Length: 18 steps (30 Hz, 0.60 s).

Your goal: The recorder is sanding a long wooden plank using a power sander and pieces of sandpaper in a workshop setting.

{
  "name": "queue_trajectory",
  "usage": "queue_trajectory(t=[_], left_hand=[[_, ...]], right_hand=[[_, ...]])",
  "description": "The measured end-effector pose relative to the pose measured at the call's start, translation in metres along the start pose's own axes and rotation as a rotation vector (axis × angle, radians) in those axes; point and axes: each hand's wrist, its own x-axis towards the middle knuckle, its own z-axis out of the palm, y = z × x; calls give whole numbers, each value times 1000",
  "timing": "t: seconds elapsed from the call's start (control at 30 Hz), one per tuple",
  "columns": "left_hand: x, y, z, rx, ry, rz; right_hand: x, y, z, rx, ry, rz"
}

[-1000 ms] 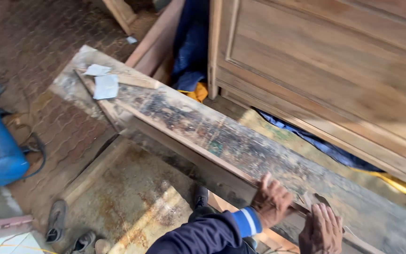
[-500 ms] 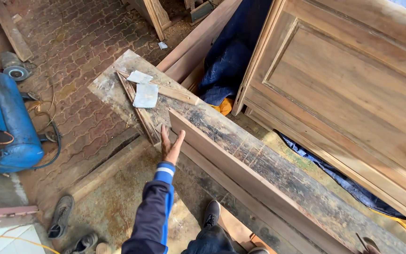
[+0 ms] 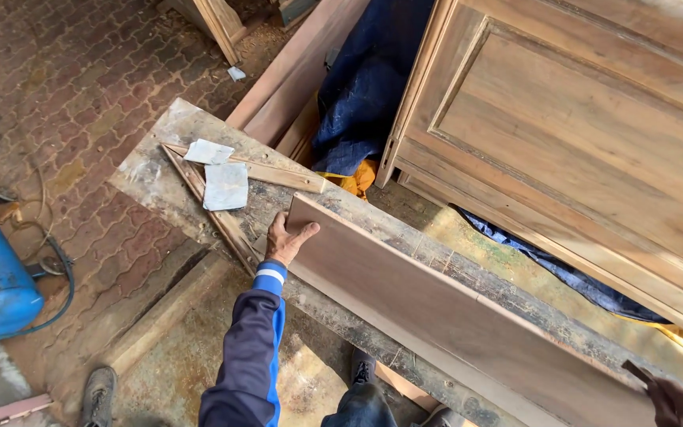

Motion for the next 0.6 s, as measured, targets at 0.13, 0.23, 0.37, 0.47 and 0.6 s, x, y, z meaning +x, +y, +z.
queue_trajectory(t=[0.13,0.23,0.37,0.47,0.6], left_hand=[[-10,23,-13,153,58,-93],[-26,46,-33,304,8,-244],[-42,18,-48,226,-14,-345],[-62,56,-62,198,-23,-234],[-51,22,-90,279,-153,-394]], right_hand=[[47,-57,-25,-418,-324,-3],[46,-110,-20,-531,-453,28],[26,-170,-24,-622,-513,-6],[-7,-154,-31,-371,-360,-94],[-84,-240,-101,-153,55,222]])
